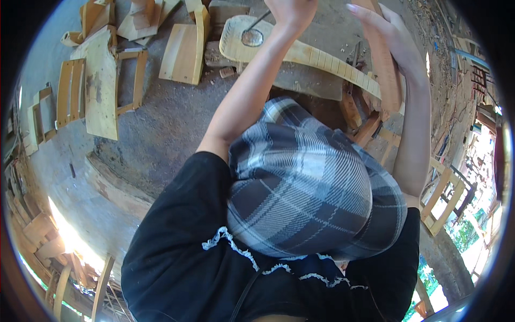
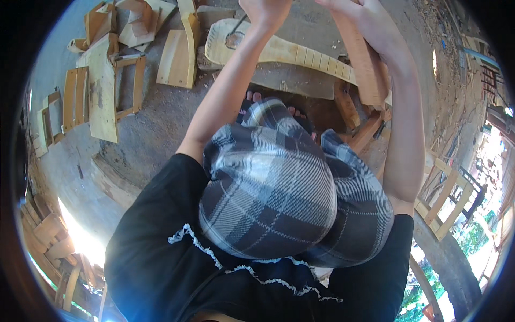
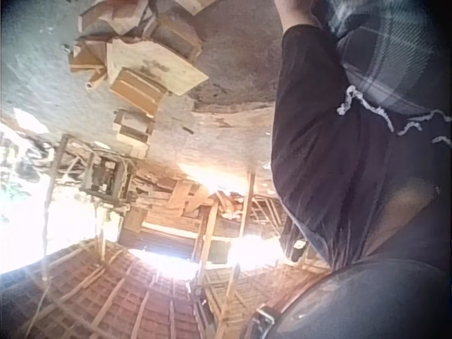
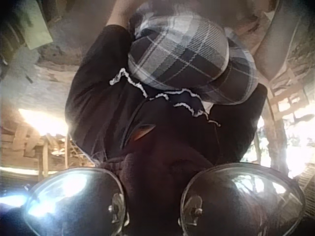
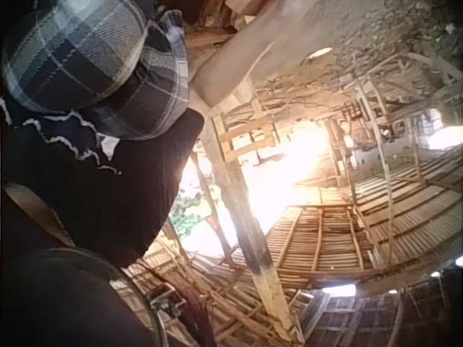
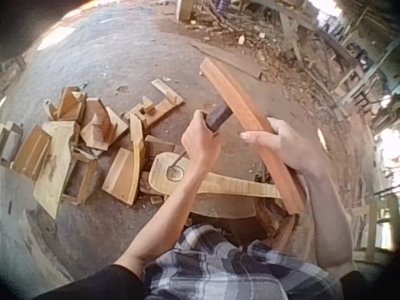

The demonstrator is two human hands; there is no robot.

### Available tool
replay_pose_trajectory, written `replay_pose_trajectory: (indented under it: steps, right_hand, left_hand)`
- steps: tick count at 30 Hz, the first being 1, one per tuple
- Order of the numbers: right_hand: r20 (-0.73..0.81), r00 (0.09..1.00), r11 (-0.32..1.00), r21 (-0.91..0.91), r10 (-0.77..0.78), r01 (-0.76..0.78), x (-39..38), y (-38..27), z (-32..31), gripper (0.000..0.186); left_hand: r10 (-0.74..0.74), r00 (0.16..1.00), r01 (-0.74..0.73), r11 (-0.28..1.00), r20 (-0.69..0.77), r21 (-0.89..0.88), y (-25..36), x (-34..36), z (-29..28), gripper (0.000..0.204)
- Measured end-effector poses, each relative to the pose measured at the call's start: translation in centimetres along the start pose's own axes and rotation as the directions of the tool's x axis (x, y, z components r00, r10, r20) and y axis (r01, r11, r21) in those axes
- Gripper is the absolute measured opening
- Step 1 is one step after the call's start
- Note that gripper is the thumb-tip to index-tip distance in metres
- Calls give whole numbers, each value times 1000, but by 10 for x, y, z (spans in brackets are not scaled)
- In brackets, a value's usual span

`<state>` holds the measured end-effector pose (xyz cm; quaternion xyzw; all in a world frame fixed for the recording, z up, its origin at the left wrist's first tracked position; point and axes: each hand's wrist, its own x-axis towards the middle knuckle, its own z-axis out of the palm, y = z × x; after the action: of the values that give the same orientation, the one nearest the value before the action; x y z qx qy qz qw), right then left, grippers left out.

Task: Carving a wooden instrument body using a chisel and a wooden mallet.

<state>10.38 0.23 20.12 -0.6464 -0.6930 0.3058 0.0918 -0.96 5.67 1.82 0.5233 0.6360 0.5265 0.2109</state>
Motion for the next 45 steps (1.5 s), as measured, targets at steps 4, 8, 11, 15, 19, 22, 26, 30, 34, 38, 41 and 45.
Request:
replay_pose_trajectory:
  steps: [4, 8, 11, 15, 19, 22, 26, 30, 34, 38, 41, 45]
  right_hand:
    - [-77, 992, 970, 216, -99, 114, 6, -7, 2, 48]
    - [-15, 1000, 992, 129, 1, 1, 17, 14, -2, 51]
    - [-121, 992, 969, 239, -33, 62, 11, 2, -3, 58]
    - [-335, 940, 995, 44, -68, 88, 26, 10, 25, 57]
    - [-32, 995, 993, 81, 91, -88, 36, 25, -17, 55]
    - [386, 857, 539, 828, -343, -157, 29, 17, -48, 54]
    - [259, 963, 777, 620, -70, -110, 15, -4, -33, 53]
    - [-38, 983, 885, 443, 177, -143, 7, 45, 6, 43]
    - [-106, 981, 889, 447, 160, -97, 13, 61, 8, 45]
    - [-107, 974, 889, 437, 202, -137, -6, 56, 4, 46]
    - [-115, 970, 898, 413, 213, -148, -17, 54, 11, 48]
    - [-62, 977, 906, 389, 205, -165, -21, 56, 25, 48]
  left_hand:
    - [49, 997, -48, 998, -59, 30, -9, 0, -4, 21]
    - [-17, 1000, 17, 999, 11, 43, 1, 6, 2, 22]
    - [4, 1000, -4, 998, 1, 68, -10, 4, 5, 19]
    - [-42, 999, 45, 995, -26, 89, -17, 10, -3, 15]
    - [-73, 997, 74, 993, -20, 96, -8, 16, 8, 15]
    - [-38, 996, 46, 994, -79, 96, -16, 16, -6, 17]
    - [78, 997, -77, 996, -27, 44, -10, -1, -6, 22]
    - [244, 969, -241, 966, 27, -91, -1, -17, -5, 24]
    - [338, 939, -323, 932, 69, -165, -14, -28, -22, 25]
    - [494, 864, -474, 863, 99, -174, -18, -40, -16, 26]
    - [592, 804, -582, 803, 54, -125, -24, -50, -11, 26]
    - [593, 804, -587, 802, 35, -112, -36, -53, -14, 27]
